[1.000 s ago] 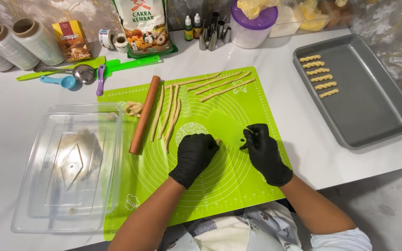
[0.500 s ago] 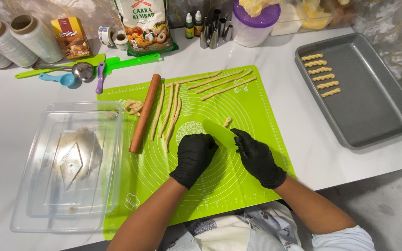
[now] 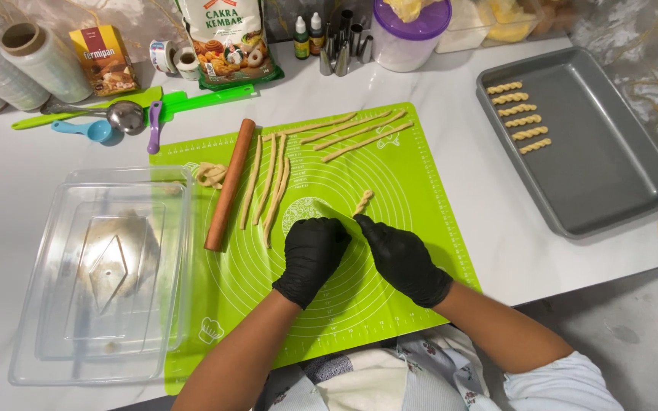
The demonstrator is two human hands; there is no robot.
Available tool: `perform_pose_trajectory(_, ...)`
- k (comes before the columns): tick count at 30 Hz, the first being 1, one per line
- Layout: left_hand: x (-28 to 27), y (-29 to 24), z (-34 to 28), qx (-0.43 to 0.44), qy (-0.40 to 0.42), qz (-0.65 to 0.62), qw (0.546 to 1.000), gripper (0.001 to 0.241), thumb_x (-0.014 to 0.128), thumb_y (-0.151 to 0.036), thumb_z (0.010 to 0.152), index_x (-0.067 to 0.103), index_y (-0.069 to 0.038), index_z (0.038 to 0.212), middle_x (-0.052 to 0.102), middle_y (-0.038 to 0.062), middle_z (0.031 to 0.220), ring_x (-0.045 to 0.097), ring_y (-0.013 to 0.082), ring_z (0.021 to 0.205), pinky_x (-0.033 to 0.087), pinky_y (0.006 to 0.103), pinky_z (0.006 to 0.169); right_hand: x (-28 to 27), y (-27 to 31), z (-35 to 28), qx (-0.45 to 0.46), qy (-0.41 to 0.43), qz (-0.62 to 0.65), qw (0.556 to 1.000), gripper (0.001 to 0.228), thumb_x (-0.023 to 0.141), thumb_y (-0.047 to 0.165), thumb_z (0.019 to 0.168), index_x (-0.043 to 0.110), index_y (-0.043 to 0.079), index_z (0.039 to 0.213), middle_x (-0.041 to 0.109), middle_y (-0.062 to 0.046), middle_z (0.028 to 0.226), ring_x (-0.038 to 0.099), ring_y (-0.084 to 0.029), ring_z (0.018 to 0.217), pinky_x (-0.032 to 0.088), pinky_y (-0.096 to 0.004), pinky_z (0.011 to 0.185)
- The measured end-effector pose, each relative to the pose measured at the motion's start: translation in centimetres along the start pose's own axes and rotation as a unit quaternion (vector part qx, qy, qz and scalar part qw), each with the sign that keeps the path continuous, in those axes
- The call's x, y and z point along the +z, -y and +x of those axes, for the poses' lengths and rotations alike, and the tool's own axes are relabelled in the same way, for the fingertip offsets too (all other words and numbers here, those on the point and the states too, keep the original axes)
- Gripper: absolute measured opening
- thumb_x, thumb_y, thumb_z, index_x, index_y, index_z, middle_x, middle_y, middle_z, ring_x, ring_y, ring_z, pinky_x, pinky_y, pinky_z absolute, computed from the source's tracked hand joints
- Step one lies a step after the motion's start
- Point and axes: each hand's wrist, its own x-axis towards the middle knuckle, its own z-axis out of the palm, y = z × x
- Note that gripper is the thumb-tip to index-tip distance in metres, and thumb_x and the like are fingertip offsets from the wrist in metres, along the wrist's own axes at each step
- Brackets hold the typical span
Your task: The person is taking pre-cut strips of dough from a silicone mat, twisting them into a decorative cookie shape, and arranging them in rows on a metal baking tray.
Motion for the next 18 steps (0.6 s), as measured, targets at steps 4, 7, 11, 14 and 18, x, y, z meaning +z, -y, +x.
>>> perform_pose_trajectory(4,0.1,0.4,0.0,0.015,0.005,0.025,1.0,0.034,0.075,-0.052,0.089,0.074,-0.019,0.093,0.069,0.003,0.078,0.068,0.0242,0.08,0.051,0.0344,0.077,-0.4,-0.3,0.0,0.003,-0.002,0.018,1.0,0.055,0.061,0.004,0.092,0.058,0.012,0.147,0.068,-0.01,0.083,0.068,-0.023,0.062,0.058,-0.033,0.058)
perform_pose_trajectory(7,0.1,0.7,-0.1,0.017,0.002,0.04,0.999,0.031,0.072,-0.055,0.087,0.072,-0.025,0.093,0.066,-0.004,0.076,0.067,0.0198,0.079,0.051,0.0326,0.076,-2.3,-1.2,-0.5,0.053,0.014,0.126,0.991,0.055,0.061,0.003,0.094,0.057,0.012,0.148,0.074,-0.009,0.095,0.075,-0.026,0.075,0.061,-0.035,0.063)
perform_pose_trajectory(11,-3.8,-1.0,-0.6,-0.001,0.032,-0.036,0.999,0.037,0.067,-0.047,0.096,0.074,-0.012,0.103,0.069,0.005,0.086,0.065,0.0217,0.09,0.046,0.0302,0.087,-4.3,-3.4,-0.8,0.218,0.02,0.286,0.933,0.042,0.066,0.005,0.093,0.067,0.011,0.135,0.078,-0.017,0.1,0.075,-0.036,0.084,0.061,-0.045,0.067)
perform_pose_trajectory(14,-3.4,-0.4,-0.6,-0.002,0.048,-0.044,0.998,0.034,0.069,-0.046,0.095,0.074,-0.013,0.099,0.07,0.005,0.084,0.066,0.0212,0.088,0.046,0.0291,0.086,-5.2,-6.9,1.2,0.359,-0.029,0.333,0.872,0.023,0.068,0.008,0.1,0.073,0.009,0.123,0.074,-0.018,0.086,0.069,-0.031,0.068,0.056,-0.039,0.059)
perform_pose_trajectory(18,-2.3,0.6,0.1,-0.003,0.023,0.026,0.999,0.028,0.078,-0.055,0.083,0.069,-0.028,0.084,0.068,-0.007,0.072,0.069,0.0169,0.075,0.051,0.0291,0.072,-4.5,-13.7,5.3,0.482,-0.099,0.413,0.766,0.015,0.065,0.012,0.109,0.07,0.002,0.118,0.066,-0.019,0.071,0.061,-0.022,0.049,0.049,-0.031,0.045)
